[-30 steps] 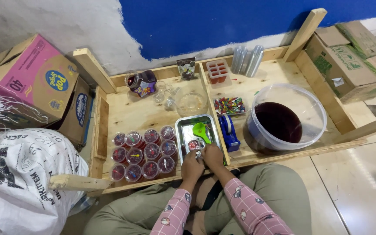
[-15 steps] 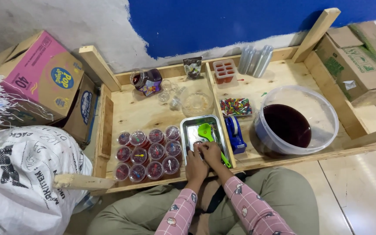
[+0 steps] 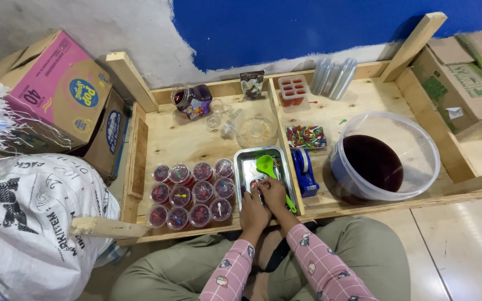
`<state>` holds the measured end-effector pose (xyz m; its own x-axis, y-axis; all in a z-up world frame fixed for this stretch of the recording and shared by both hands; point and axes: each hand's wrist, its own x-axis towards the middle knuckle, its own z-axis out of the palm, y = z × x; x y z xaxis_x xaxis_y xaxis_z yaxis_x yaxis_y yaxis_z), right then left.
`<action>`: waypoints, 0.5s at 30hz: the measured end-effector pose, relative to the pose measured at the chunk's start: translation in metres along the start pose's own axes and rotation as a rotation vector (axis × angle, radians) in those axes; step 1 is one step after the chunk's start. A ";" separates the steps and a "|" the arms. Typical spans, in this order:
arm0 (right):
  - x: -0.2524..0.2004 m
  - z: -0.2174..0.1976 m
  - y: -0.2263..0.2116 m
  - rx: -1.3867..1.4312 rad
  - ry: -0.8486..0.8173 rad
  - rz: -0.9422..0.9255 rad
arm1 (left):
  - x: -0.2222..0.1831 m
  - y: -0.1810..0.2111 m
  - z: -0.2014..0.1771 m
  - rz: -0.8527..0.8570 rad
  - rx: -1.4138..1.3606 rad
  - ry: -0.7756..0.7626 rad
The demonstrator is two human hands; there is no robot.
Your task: The person fills small plastic cups with a dark liquid from a large container using a green ladle and seals them with plastic lids.
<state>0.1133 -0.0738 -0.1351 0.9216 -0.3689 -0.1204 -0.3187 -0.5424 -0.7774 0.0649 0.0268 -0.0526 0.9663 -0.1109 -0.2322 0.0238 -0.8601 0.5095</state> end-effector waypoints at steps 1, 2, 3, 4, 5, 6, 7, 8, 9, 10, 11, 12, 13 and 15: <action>-0.001 0.000 0.000 0.000 0.000 -0.001 | -0.001 0.000 0.001 -0.001 0.000 0.000; -0.001 0.000 0.000 -0.003 -0.003 0.001 | -0.002 0.000 0.001 -0.002 -0.009 0.010; -0.001 0.000 0.000 -0.006 -0.005 0.003 | -0.002 0.000 0.001 -0.003 -0.018 0.020; -0.001 0.001 0.001 -0.005 -0.005 0.004 | -0.003 0.001 0.000 -0.002 -0.017 0.019; 0.000 0.001 0.002 0.003 -0.008 0.013 | -0.003 0.003 -0.002 -0.010 -0.016 0.021; 0.000 0.002 0.003 0.011 -0.010 0.023 | -0.004 0.004 -0.004 -0.018 -0.015 0.022; 0.000 0.000 0.002 0.011 -0.011 0.024 | -0.004 0.003 -0.003 -0.018 -0.015 0.021; 0.001 -0.002 0.000 0.028 -0.015 0.028 | -0.003 0.003 -0.002 -0.015 -0.021 0.027; 0.002 -0.004 -0.001 0.045 -0.020 0.032 | -0.003 0.003 -0.001 -0.013 -0.027 0.033; 0.003 -0.001 0.004 0.044 -0.020 0.031 | -0.005 0.004 -0.003 -0.013 -0.027 0.033; 0.004 0.002 0.008 0.033 0.003 0.021 | -0.006 0.005 -0.005 -0.009 -0.027 0.039; 0.005 0.005 0.012 0.024 0.028 0.011 | -0.007 0.006 -0.006 -0.004 -0.026 0.046; 0.003 0.003 0.010 0.024 0.029 0.011 | -0.006 0.005 -0.005 -0.002 -0.026 0.046; -0.003 -0.001 0.006 0.012 0.057 -0.063 | -0.005 0.003 -0.002 -0.012 -0.013 0.053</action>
<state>0.1088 -0.0769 -0.1395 0.9256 -0.3769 -0.0354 -0.2572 -0.5574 -0.7894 0.0604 0.0263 -0.0484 0.9781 -0.0737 -0.1945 0.0386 -0.8545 0.5181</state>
